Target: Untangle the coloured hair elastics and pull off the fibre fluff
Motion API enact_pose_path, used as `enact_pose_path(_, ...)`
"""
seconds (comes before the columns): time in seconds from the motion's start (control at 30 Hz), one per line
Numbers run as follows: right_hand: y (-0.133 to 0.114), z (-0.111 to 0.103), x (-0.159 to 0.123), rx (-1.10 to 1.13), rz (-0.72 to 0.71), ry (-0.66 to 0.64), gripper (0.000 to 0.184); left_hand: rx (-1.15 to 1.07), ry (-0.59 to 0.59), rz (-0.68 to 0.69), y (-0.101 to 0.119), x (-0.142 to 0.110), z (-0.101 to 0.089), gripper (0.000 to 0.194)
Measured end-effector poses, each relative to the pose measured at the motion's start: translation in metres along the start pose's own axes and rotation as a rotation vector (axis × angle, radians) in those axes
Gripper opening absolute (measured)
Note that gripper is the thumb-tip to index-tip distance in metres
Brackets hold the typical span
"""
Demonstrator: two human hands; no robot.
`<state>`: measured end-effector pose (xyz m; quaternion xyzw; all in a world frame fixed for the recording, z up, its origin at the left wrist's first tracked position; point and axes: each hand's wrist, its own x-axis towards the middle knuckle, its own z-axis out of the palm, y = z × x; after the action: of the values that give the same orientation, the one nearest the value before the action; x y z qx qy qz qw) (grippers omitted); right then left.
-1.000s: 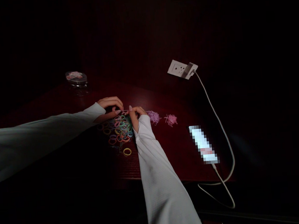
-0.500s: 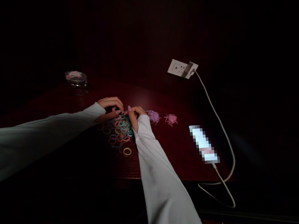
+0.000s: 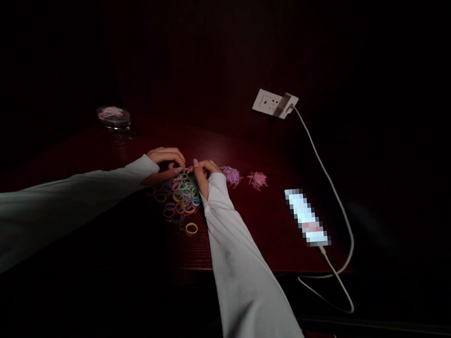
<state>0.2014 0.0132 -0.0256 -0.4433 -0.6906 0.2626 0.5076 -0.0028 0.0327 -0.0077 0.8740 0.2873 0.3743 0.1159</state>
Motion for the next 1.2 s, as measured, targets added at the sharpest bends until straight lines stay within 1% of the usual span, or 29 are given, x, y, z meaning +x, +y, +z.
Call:
enact_pose_path(0.3,0.006,0.002,0.002,0.009,0.013,0.02,0.049,-0.003,-0.034,-0.025,0.002,0.001,-0.001,0.029)
enact_pose_path(0.57,0.004,0.001,0.002,0.002,0.001,0.011,0.047,-0.003,-0.028,0.006,-0.002,-0.001,0.0,0.027)
enact_pose_path(0.67,0.003,0.0,0.002,0.002,0.003,0.009,0.048,-0.003,-0.035,-0.001,-0.001,-0.001,0.0,0.031)
enact_pose_path(0.83,0.002,0.001,0.0,0.006,0.004,0.002,0.048,-0.067,-0.007,-0.007,-0.002,0.001,0.003,0.042)
enact_pose_path(1.03,0.007,0.006,0.0,0.082,0.024,-0.021,0.052,-0.16,-0.015,0.04,-0.007,0.001,0.01,0.046)
enact_pose_path(1.2,0.006,0.005,0.0,0.069,0.056,-0.051,0.057,-0.178,0.013,0.079,-0.009,0.001,0.014,0.045)
